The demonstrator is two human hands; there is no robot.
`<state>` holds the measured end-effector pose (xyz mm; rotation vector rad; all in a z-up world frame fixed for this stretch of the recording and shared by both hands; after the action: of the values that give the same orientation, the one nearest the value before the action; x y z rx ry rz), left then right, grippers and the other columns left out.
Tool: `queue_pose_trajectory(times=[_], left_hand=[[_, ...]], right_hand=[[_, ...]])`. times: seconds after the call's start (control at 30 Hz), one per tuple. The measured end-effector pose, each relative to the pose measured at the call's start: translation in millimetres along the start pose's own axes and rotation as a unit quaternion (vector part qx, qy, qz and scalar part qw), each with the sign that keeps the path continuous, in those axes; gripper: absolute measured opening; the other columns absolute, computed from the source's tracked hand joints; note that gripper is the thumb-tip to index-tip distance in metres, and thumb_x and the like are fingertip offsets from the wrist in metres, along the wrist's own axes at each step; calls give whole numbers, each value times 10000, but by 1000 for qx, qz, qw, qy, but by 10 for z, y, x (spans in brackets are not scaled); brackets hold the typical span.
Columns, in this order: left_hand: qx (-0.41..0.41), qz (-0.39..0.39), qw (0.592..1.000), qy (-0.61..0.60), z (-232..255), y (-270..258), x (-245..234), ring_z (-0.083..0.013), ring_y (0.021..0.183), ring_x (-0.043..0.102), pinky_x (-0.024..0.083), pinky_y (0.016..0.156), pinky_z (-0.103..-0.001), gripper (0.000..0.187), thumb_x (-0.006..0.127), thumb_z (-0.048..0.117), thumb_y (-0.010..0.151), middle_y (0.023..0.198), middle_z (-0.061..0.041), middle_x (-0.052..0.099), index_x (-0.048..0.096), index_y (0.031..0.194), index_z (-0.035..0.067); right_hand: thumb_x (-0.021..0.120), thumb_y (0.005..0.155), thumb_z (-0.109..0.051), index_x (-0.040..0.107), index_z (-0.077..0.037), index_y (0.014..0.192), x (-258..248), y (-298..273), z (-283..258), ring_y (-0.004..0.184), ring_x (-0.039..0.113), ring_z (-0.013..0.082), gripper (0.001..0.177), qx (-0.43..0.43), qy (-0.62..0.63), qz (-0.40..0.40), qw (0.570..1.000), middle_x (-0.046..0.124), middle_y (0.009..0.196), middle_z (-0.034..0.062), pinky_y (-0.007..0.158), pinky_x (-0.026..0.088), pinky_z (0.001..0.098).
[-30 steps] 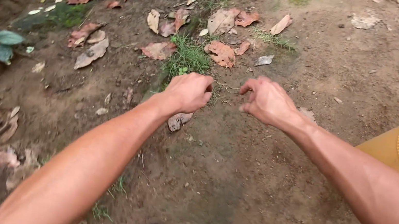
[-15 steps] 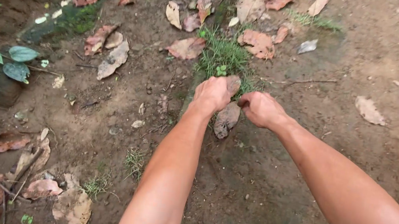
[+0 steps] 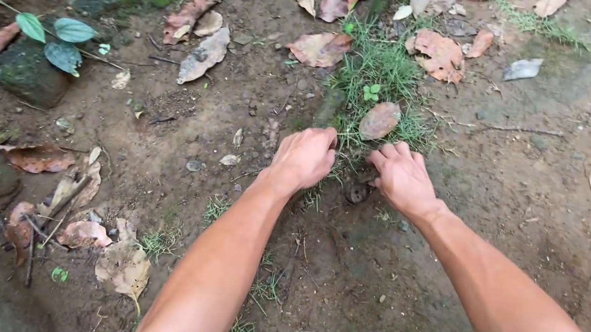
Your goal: Picking up dry leaves and small debris by hand from a dirt/garden area and placing them into a yellow basket.
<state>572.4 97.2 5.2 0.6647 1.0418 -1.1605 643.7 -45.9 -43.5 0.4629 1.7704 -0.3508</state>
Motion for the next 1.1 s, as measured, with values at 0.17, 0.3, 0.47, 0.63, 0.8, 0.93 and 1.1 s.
queue_pose_trajectory(times=[0.17, 0.3, 0.47, 0.63, 0.8, 0.93, 1.1], left_hand=[[-31, -48, 998, -19, -62, -96, 7, -375, 991, 713, 541, 905, -496, 282, 627, 276, 922, 1053, -194, 739, 663, 1104, 64], [-79, -80, 980, -165, -30, -111, 46, -268, 964, 744, 577, 887, -406, 597, 766, 518, 835, 1050, -155, 751, 609, 1182, 59], [-116, -15, 960, -254, -73, 65, 204, -267, 944, 742, 565, 866, -416, 498, 733, 469, 865, 1022, -164, 762, 652, 1108, 42], [-166, 27, 948, -269, -301, 94, 135, -273, 898, 748, 576, 826, -444, 414, 702, 389, 902, 967, -175, 770, 636, 1086, 24], [-213, 52, 933, -285, -420, -32, -32, -251, 864, 749, 561, 812, -459, 257, 602, 248, 978, 915, -107, 747, 580, 1151, 59], [-258, 25, 910, -324, -534, -143, -37, -300, 810, 759, 612, 766, -485, 236, 532, 231, 1008, 868, -127, 751, 556, 1174, 64], [-235, 75, 936, -250, -507, -143, -239, -327, 844, 747, 539, 850, -488, 299, 585, 281, 994, 851, -177, 761, 614, 1229, 99]], right_hand=[[787, 847, -179, 752, -114, 1002, -30, -162, 182, 1016, 595, 265, 171, 116, 115, 53, 985, 660, 1016, 85, 863, 496, 448], [789, 875, -207, 738, -76, 980, -47, -120, 234, 781, 668, 178, 175, 236, 324, 90, 912, 716, 905, 81, 712, 531, 364], [734, 916, -152, 741, -40, 997, 157, 259, 52, 719, 625, 106, 139, 184, 491, 61, 849, 724, 846, 33, 653, 518, 307], [733, 894, -129, 737, -46, 1066, 33, 493, -48, 774, 656, 75, 190, 139, 594, -28, 792, 742, 891, -23, 693, 558, 280], [692, 914, -62, 719, -125, 1254, -139, 719, 386, 1012, 700, 212, 347, 144, 306, -22, 941, 721, 1153, 70, 932, 553, 373], [592, 774, 72, 654, -87, 1336, -90, 954, 460, 1234, 551, 344, 587, 21, 151, 22, 988, 578, 1409, 151, 1028, 460, 501], [579, 846, -19, 675, -76, 1239, -2, 844, 413, 1212, 500, 363, 408, 18, 37, 20, 999, 593, 1278, 168, 966, 431, 548]])
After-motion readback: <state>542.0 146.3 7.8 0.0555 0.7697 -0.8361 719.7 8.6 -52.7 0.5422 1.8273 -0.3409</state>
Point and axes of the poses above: each hand's wrist, its own y-axis towards the middle knuckle, its own x-axis out of the palm, z = x × y, the point moved 9 cm from there along y, towards the middle knuckle
